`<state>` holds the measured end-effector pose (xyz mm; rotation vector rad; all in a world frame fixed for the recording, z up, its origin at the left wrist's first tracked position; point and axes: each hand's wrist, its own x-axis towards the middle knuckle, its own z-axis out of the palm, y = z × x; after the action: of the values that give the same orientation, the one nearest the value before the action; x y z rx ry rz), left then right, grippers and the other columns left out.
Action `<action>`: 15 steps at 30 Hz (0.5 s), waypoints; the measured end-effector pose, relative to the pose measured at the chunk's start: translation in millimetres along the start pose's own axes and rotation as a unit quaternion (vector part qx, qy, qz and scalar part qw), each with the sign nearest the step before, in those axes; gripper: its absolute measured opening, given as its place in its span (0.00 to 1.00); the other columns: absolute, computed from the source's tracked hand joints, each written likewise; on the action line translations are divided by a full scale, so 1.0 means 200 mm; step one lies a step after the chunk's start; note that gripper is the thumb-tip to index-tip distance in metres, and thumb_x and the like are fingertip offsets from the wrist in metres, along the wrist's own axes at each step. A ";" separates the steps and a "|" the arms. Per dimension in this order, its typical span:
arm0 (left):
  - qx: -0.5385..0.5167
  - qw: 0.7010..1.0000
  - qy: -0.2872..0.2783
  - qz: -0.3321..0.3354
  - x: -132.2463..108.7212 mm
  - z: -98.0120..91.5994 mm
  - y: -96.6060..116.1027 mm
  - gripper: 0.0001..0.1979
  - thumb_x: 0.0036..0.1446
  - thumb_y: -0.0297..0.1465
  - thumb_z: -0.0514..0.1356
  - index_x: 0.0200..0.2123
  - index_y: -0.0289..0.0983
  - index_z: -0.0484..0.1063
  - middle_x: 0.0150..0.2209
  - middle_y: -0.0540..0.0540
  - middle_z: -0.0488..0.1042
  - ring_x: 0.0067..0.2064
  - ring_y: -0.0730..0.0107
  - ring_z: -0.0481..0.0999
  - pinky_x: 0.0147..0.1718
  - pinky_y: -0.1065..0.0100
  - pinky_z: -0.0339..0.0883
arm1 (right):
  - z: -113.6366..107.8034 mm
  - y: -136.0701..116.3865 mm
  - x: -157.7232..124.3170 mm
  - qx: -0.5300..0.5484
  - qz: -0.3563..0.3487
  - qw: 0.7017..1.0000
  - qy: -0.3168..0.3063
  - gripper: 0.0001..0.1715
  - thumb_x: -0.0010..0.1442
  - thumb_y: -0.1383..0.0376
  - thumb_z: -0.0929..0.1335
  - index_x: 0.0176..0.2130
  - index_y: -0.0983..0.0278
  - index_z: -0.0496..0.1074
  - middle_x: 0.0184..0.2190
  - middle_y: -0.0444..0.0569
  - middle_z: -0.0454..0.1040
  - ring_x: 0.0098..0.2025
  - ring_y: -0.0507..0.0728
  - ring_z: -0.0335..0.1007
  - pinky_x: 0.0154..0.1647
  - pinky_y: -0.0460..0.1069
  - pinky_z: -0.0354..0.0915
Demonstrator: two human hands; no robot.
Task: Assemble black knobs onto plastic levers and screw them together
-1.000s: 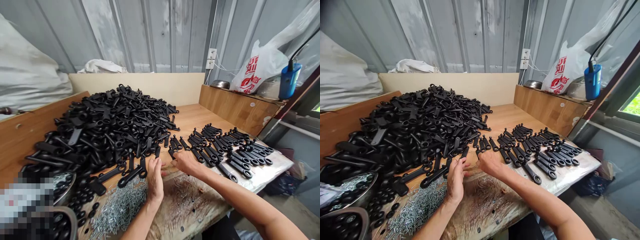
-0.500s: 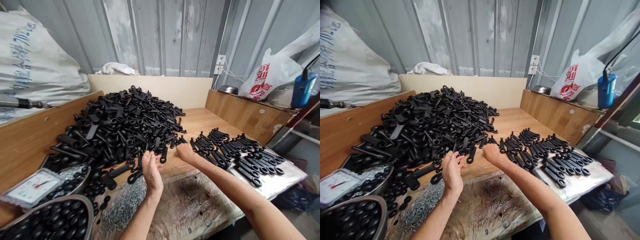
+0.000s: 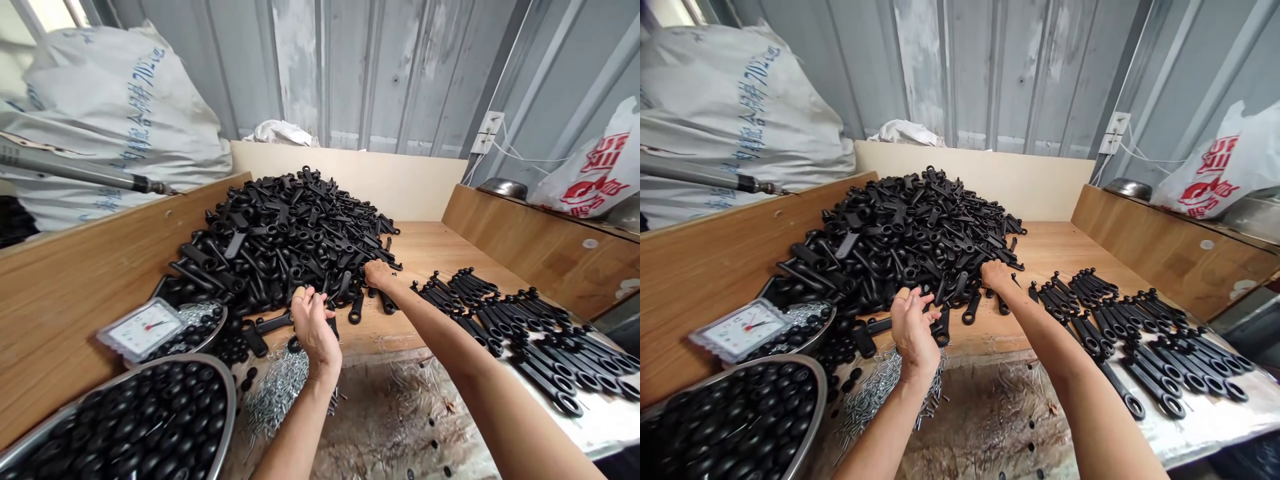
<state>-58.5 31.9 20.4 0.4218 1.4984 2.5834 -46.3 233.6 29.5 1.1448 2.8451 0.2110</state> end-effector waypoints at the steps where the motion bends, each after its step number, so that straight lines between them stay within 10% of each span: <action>1: 0.002 1.000 0.002 -0.005 0.00 0.00 0.00 0.17 0.56 0.39 0.54 0.46 0.35 0.63 0.50 0.42 0.63 0.45 0.67 0.68 0.26 0.75 0.64 | 0.00 0.01 0.01 -0.006 0.000 1.000 0.000 0.14 0.62 0.62 0.64 0.44 0.69 0.68 0.44 0.52 0.68 0.46 0.58 0.65 0.46 0.56 0.64; 15: -0.002 0.997 -0.030 -0.072 -0.02 0.01 -0.02 0.20 0.48 0.32 0.57 0.46 0.34 0.65 0.44 0.42 0.70 0.42 0.67 0.71 0.32 0.72 0.64 | 0.02 0.03 -0.05 -0.028 -0.047 0.998 0.007 0.14 0.63 0.62 0.64 0.46 0.67 0.67 0.43 0.51 0.69 0.44 0.57 0.67 0.45 0.56 0.65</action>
<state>-54.5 34.1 17.5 0.3738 1.4463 2.4416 -34.7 231.9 26.0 1.0003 2.8762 0.2926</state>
